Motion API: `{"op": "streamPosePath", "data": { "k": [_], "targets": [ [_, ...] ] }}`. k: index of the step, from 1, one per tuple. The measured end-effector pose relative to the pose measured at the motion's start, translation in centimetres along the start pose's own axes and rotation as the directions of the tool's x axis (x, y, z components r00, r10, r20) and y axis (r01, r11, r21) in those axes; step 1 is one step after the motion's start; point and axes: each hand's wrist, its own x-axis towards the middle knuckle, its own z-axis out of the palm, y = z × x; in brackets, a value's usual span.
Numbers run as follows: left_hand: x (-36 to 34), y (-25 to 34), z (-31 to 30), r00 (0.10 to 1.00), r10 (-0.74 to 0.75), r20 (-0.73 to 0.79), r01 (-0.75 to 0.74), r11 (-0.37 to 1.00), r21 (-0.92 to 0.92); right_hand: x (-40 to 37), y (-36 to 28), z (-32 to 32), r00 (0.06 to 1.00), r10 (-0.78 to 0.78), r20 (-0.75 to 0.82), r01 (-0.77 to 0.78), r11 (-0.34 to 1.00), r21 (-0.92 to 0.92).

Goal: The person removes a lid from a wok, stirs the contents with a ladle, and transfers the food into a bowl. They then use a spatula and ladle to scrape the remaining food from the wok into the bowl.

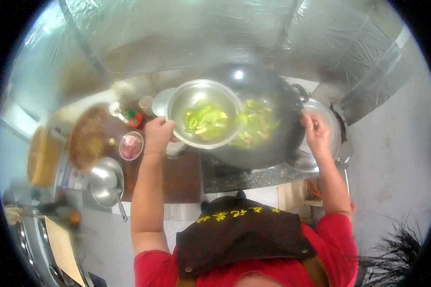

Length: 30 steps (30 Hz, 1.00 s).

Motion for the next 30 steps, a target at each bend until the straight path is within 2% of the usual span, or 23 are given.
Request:
{"op": "streamPosePath", "data": {
  "k": [1, 4, 5, 8, 11, 14, 17, 23, 26, 30],
  "targets": [
    [-0.4, 0.7, -0.4, 1.000, -0.012, -0.008, 0.012, 1.000, -0.024, -0.3, 2.2, 1.3, 0.998, -0.043, -0.045, 0.045, 0.998, 0.051],
    [-0.7, 0.5, -1.3, 0.999, -0.007, -0.033, 0.003, 0.993, -0.119, -1.3, 2.3, 2.7, 0.992, 0.124, -0.029, -0.120, 0.985, 0.124],
    [-0.7, 0.8, -1.3, 0.997, -0.026, -0.073, 0.017, 0.993, -0.113, -1.4, 2.0, 3.5, 0.964, 0.265, -0.031, -0.244, 0.922, 0.302],
    [-0.5, 0.4, -1.5, 0.993, -0.041, -0.109, 0.027, 0.992, -0.124, -1.1, 1.7, 4.4, 0.849, 0.528, -0.015, -0.438, 0.719, 0.540],
    [0.2, -0.5, -1.9, 0.993, -0.027, -0.117, 0.010, 0.990, -0.144, -0.9, 2.3, 4.8, 0.769, 0.639, 0.008, -0.470, 0.558, 0.684],
    [0.4, -0.5, -2.4, 0.990, -0.010, -0.143, -0.008, 0.993, -0.120, -0.8, 4.0, 4.7, 0.743, 0.666, 0.069, -0.464, 0.438, 0.770],
    [0.2, 0.1, -2.4, 0.985, -0.030, -0.168, 0.004, 0.988, -0.155, 0.0, 4.4, 3.5, 0.747, 0.651, 0.130, -0.490, 0.409, 0.770],
    [1.0, 0.7, -2.1, 0.986, 0.029, -0.164, -0.031, 0.999, -0.014, 3.1, -0.2, -1.1, 0.802, 0.596, 0.028, -0.428, 0.542, 0.724],
    [1.1, 1.2, -1.4, 0.992, 0.059, -0.109, -0.065, 0.997, -0.049, 4.9, -1.8, -3.5, 0.840, 0.543, -0.026, -0.382, 0.623, 0.682],
    [2.0, 0.4, -0.2, 0.991, 0.075, -0.110, -0.071, 0.997, 0.033, 6.6, -4.6, -5.9, 0.881, 0.471, -0.042, -0.330, 0.675, 0.660]
  ]
}}
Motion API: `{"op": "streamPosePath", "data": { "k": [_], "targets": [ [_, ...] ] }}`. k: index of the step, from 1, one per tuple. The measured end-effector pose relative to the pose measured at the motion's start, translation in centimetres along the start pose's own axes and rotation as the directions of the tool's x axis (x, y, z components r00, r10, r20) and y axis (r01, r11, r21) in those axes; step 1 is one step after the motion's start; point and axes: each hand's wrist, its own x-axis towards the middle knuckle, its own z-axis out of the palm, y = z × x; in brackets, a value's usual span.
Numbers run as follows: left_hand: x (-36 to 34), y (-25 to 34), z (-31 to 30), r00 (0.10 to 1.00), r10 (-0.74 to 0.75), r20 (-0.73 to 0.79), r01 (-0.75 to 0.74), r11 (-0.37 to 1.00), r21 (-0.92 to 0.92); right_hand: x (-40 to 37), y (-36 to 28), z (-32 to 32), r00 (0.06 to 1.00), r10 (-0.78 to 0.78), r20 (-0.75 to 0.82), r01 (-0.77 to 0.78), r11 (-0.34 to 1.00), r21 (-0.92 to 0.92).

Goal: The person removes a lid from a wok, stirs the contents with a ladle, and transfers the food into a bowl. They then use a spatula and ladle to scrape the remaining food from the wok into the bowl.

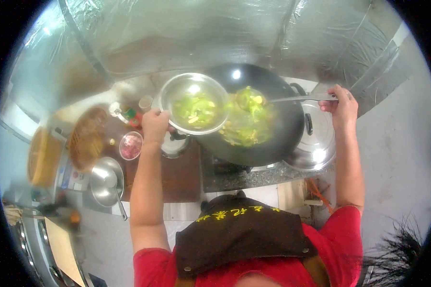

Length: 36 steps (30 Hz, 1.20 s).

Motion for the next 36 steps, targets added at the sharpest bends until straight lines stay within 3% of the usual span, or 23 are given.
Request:
{"op": "streamPosePath", "data": {
  "k": [4, 6, 7, 8, 10, 14, 18, 22, 28, 31, 34, 35, 36],
  "targets": [
    [-0.4, 0.4, 1.5, 0.999, -0.013, 0.031, 0.013, 1.000, -0.014, -2.0, -1.8, 2.6, 0.999, -0.006, 0.053, 0.005, 1.000, 0.020],
    [-0.2, -0.3, 2.1, 0.998, -0.040, 0.047, 0.039, 0.999, 0.020, -4.0, -0.7, 4.1, 0.982, -0.066, 0.179, 0.058, 0.997, 0.051],
    [0.6, -2.0, 2.2, 0.996, -0.059, 0.065, 0.058, 0.998, 0.012, -5.2, 0.0, 4.3, 0.953, -0.102, 0.285, 0.118, 0.992, -0.040],
    [0.5, -1.9, 2.4, 0.995, -0.063, 0.075, 0.064, 0.998, -0.010, -6.4, 1.2, 4.4, 0.903, -0.225, 0.367, 0.277, 0.956, -0.094],
    [-0.2, -1.6, 2.7, 0.993, -0.073, 0.094, 0.079, 0.995, -0.054, -7.7, 1.9, 4.0, 0.710, -0.496, 0.500, 0.627, 0.769, -0.128],
    [-0.8, -1.0, 2.2, 0.993, -0.068, 0.095, 0.076, 0.994, -0.082, -7.4, 2.8, 2.5, 0.820, -0.509, 0.261, 0.547, 0.831, -0.100],
    [-1.2, -0.5, 1.6, 0.995, -0.064, 0.074, 0.072, 0.992, -0.100, -6.1, 6.9, 0.4, 0.977, -0.208, 0.047, 0.211, 0.977, -0.045],
    [-0.7, -0.7, 1.3, 0.996, -0.070, 0.049, 0.074, 0.994, -0.081, -5.8, 7.6, -0.8, 0.997, 0.066, -0.044, -0.062, 0.994, 0.093],
    [-1.1, 0.4, 1.1, 0.998, -0.068, 0.004, 0.068, 0.984, -0.165, -4.7, 3.9, -2.2, 0.995, -0.040, -0.091, 0.045, 0.998, 0.053],
    [-0.6, -0.3, 0.8, 0.998, -0.059, 0.016, 0.061, 0.993, -0.100, -5.1, 1.9, -1.3, 0.992, -0.090, -0.088, 0.095, 0.994, 0.050],
    [-0.7, -0.3, 0.6, 0.997, -0.076, 0.030, 0.078, 0.992, -0.100, -6.9, 1.3, 1.2, 0.976, -0.201, 0.087, 0.198, 0.979, 0.039],
    [-0.6, -0.6, 0.5, 0.997, -0.070, 0.029, 0.072, 0.994, -0.086, -7.5, 1.7, 1.6, 0.921, -0.284, 0.267, 0.275, 0.959, 0.073],
    [-0.4, -0.9, 0.3, 0.998, -0.064, 0.028, 0.066, 0.995, -0.073, -8.3, 1.8, 2.1, 0.881, -0.304, 0.362, 0.344, 0.938, -0.050]
  ]
}}
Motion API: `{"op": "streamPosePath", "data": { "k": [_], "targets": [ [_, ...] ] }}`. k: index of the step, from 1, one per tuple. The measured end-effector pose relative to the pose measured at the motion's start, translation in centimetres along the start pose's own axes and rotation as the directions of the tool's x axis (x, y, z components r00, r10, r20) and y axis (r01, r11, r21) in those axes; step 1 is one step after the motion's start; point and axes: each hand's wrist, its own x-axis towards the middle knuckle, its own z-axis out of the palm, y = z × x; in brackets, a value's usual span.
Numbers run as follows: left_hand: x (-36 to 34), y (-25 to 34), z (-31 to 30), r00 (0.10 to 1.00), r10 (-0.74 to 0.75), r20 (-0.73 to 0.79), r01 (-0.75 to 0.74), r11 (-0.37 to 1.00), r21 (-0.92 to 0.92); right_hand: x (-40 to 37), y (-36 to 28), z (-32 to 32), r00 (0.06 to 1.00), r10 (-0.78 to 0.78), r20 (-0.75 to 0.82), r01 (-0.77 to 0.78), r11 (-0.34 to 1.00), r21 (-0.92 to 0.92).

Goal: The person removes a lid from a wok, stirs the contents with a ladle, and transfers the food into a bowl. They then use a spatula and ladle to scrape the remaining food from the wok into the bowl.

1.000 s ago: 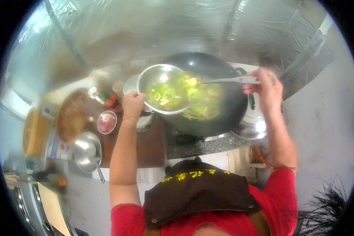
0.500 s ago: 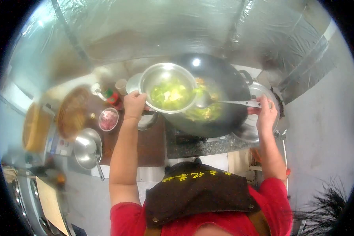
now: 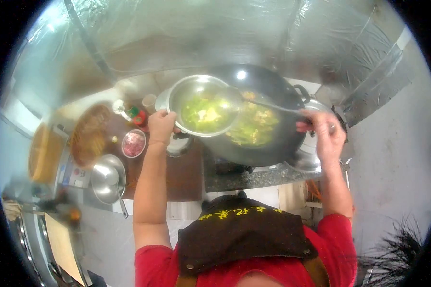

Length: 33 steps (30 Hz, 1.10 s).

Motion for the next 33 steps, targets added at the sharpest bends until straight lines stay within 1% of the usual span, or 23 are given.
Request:
{"op": "streamPosePath", "data": {
  "k": [1, 2, 3, 6, 7, 8, 10, 12, 13, 16, 17, 18, 20, 24, 26, 29, 32, 33],
  "targets": [
    [0.1, 0.0, -0.1, 1.000, 0.006, 0.000, -0.006, 1.000, 0.014, -0.1, 0.0, 0.5, 0.984, -0.165, 0.069, 0.169, 0.983, -0.066],
    [0.0, 0.0, -0.2, 1.000, 0.001, -0.010, -0.001, 1.000, -0.010, -0.1, 0.1, 0.8, 0.936, -0.320, 0.148, 0.338, 0.934, -0.118],
    [-0.1, 0.1, -0.3, 1.000, -0.005, -0.021, 0.004, 0.999, -0.033, -0.1, 0.3, 0.7, 0.942, -0.323, 0.094, 0.331, 0.939, -0.092],
    [-0.9, 1.2, -0.9, 0.999, -0.009, -0.034, 0.007, 0.998, -0.065, 0.7, 1.2, 0.2, 0.981, -0.155, -0.119, 0.153, 0.988, -0.027],
    [-1.1, 1.4, -1.0, 0.999, -0.008, -0.034, 0.006, 0.998, -0.070, 1.2, 2.6, -0.3, 0.985, -0.094, -0.145, 0.080, 0.992, -0.101],
    [-0.9, 1.0, -1.2, 0.999, -0.010, -0.041, 0.007, 0.998, -0.061, 1.6, 4.5, -0.9, 0.988, -0.065, -0.142, 0.035, 0.978, -0.204],
    [-0.2, 0.2, -1.8, 0.998, -0.012, -0.054, 0.009, 0.999, -0.045, 2.1, 8.5, -1.6, 0.989, -0.009, -0.145, -0.051, 0.914, -0.403],
    [-0.3, 0.3, -1.8, 0.998, -0.006, -0.069, 0.002, 0.999, -0.049, 2.1, 12.1, -1.9, 0.988, 0.004, -0.155, -0.076, 0.885, -0.459],
    [-0.3, 0.4, -1.8, 0.997, -0.003, -0.074, -0.001, 0.999, -0.049, 2.1, 12.7, -1.5, 0.987, 0.013, -0.163, -0.091, 0.869, -0.486],
    [0.3, -0.3, -2.1, 0.997, 0.012, -0.080, -0.013, 1.000, -0.004, 1.5, 14.1, 0.1, 0.973, 0.100, -0.208, -0.181, 0.888, -0.422],
    [0.3, -0.3, -2.1, 0.997, -0.008, -0.074, 0.006, 1.000, -0.019, 1.2, 14.8, 0.9, 0.952, 0.182, -0.247, -0.232, 0.954, -0.192],
    [0.3, -0.3, -2.1, 0.997, -0.027, -0.069, 0.025, 0.999, -0.037, 1.2, 15.0, 1.3, 0.915, 0.257, -0.312, -0.288, 0.956, -0.057],
    [0.4, -0.4, -2.3, 0.997, -0.051, -0.059, 0.047, 0.997, -0.059, 1.4, 15.2, 1.9, 0.816, 0.419, -0.398, -0.358, 0.907, 0.222],
    [0.5, -0.4, -2.2, 0.996, -0.055, -0.066, 0.050, 0.997, -0.061, 1.3, 17.6, 0.2, 0.756, 0.526, -0.389, -0.404, 0.843, 0.355],
    [0.3, -0.2, -2.3, 0.997, -0.042, -0.068, 0.039, 0.998, -0.052, 1.4, 16.9, -0.2, 0.739, 0.570, -0.360, -0.427, 0.809, 0.404],
    [0.3, -0.4, -2.3, 0.998, -0.016, -0.062, 0.014, 0.999, -0.037, 2.1, 14.4, -1.0, 0.739, 0.567, -0.365, -0.442, 0.816, 0.373],
    [0.6, -0.6, -1.9, 0.997, 0.014, -0.075, -0.015, 1.000, -0.016, 3.4, 11.6, -1.8, 0.803, 0.451, -0.390, -0.326, 0.880, 0.346],
    [0.7, -0.6, -1.9, 0.997, 0.019, -0.070, -0.020, 1.000, -0.001, 3.9, 11.0, -2.4, 0.822, 0.433, -0.369, -0.321, 0.889, 0.327]
  ]
}}
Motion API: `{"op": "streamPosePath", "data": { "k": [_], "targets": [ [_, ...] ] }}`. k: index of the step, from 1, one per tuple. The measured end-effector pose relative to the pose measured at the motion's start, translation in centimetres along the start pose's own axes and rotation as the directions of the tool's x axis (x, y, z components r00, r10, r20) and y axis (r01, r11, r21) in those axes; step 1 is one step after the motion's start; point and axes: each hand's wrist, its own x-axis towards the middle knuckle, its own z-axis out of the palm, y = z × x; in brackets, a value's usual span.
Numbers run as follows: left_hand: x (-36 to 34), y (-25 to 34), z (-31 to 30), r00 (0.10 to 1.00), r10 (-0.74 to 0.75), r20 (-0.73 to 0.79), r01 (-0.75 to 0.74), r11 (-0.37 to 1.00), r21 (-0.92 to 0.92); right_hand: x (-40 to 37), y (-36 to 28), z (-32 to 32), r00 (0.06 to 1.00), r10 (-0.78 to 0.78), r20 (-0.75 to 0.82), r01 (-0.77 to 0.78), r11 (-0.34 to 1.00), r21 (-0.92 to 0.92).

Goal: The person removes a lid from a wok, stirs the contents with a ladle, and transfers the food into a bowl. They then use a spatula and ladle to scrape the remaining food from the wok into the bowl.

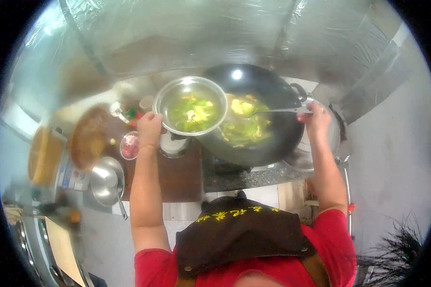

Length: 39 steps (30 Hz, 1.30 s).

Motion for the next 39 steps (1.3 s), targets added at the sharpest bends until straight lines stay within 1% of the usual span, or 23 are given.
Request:
{"op": "streamPosePath", "data": {
  "k": [5, 6, 8, 10, 13, 15, 17, 18, 21, 22, 23, 25, 27, 28, 30, 31, 32, 33, 35, 38, 39],
  "targets": [
    [-0.4, 1.0, 0.3, 0.999, 0.037, 0.004, -0.037, 0.998, 0.054, 0.1, -6.8, 1.3, 0.997, -0.079, -0.014, 0.077, 0.993, -0.087],
    [-0.5, 1.1, 0.4, 0.999, 0.043, 0.001, -0.043, 0.998, 0.050, 0.2, -7.7, 1.5, 0.993, -0.121, -0.008, 0.120, 0.986, -0.120],
    [-0.1, 0.9, 0.4, 0.999, 0.054, -0.005, -0.054, 0.998, 0.036, -0.8, -9.6, 2.8, 0.990, -0.139, 0.033, 0.141, 0.986, -0.092],
    [0.0, 0.9, 0.5, 0.999, 0.043, -0.006, -0.043, 0.999, 0.025, -1.8, -10.2, 4.2, 0.986, -0.155, 0.060, 0.158, 0.986, -0.045],
    [0.3, 0.4, 0.4, 0.999, 0.052, 0.009, -0.052, 0.997, 0.052, -3.9, -9.1, 6.2, 0.977, -0.126, 0.174, 0.130, 0.991, -0.012],
    [0.5, 0.0, 0.3, 0.998, 0.066, 0.020, -0.067, 0.995, 0.071, -6.6, -8.0, 7.3, 0.942, -0.136, 0.307, 0.147, 0.989, -0.015],
    [0.5, 0.0, 0.1, 0.997, 0.075, 0.027, -0.077, 0.994, 0.078, -8.5, -6.2, 6.8, 0.830, -0.299, 0.472, 0.390, 0.914, -0.107],
    [0.4, 0.1, 0.1, 0.997, 0.076, 0.017, -0.077, 0.993, 0.084, -8.7, -5.6, 6.4, 0.709, -0.457, 0.537, 0.572, 0.818, -0.060],
    [-0.1, 0.6, 0.2, 0.998, 0.070, 0.001, -0.070, 0.994, 0.086, -8.0, -6.1, 5.5, 0.684, -0.563, 0.463, 0.670, 0.736, -0.094],
    [-0.1, 0.6, 0.1, 0.998, 0.064, 0.005, -0.064, 0.995, 0.075, -7.2, -5.8, 4.9, 0.709, -0.553, 0.438, 0.675, 0.712, -0.195],
    [-0.2, 0.6, 0.1, 0.998, 0.059, 0.008, -0.059, 0.996, 0.063, -6.1, -4.8, 3.9, 0.751, -0.500, 0.431, 0.634, 0.729, -0.258],
    [-0.4, 0.8, 0.1, 0.998, 0.055, -0.002, -0.055, 0.998, 0.024, -4.3, -2.6, 1.7, 0.776, -0.443, 0.449, 0.628, 0.607, -0.486],
    [-0.3, 0.8, 0.1, 0.998, 0.056, -0.006, -0.056, 0.998, -0.004, -2.6, 1.0, -0.8, 0.768, -0.425, 0.479, 0.640, 0.489, -0.593],
    [-0.3, 0.6, 0.1, 0.998, 0.058, -0.005, -0.058, 0.998, -0.011, -2.8, 1.3, -1.0, 0.765, -0.415, 0.492, 0.641, 0.425, -0.639],
    [-0.3, 0.6, 0.1, 0.999, 0.053, -0.009, -0.053, 0.998, -0.017, -4.0, 2.4, -1.2, 0.887, -0.297, 0.353, 0.456, 0.683, -0.571],
    [-0.5, 0.7, 0.0, 0.999, 0.047, -0.013, -0.047, 0.999, -0.015, -4.9, 2.7, -0.8, 0.933, -0.218, 0.287, 0.342, 0.787, -0.513],
    [-0.5, 0.7, 0.1, 0.999, 0.040, -0.012, -0.040, 0.999, -0.012, -5.5, 2.6, 0.0, 0.963, -0.194, 0.187, 0.262, 0.838, -0.479],
    [-0.4, 0.6, 0.2, 0.999, 0.034, -0.009, -0.035, 0.999, -0.020, -5.3, 2.8, 0.1, 0.986, -0.133, 0.104, 0.164, 0.900, -0.403],
    [-0.2, 0.4, 0.2, 1.000, 0.027, -0.006, -0.027, 0.999, -0.039, -4.3, 3.6, 0.4, 0.999, 0.011, -0.041, -0.020, 0.977, -0.214],
    [-0.3, 0.6, 0.1, 0.999, 0.041, -0.013, -0.041, 0.999, 0.011, -3.2, 4.9, -0.4, 0.996, 0.060, -0.065, -0.066, 0.993, -0.097],
    [-0.3, 0.5, 0.1, 0.999, 0.042, -0.010, -0.042, 0.999, 0.002, -2.9, 5.0, -0.7, 0.993, 0.096, -0.069, -0.102, 0.990, -0.098]
  ]
}}
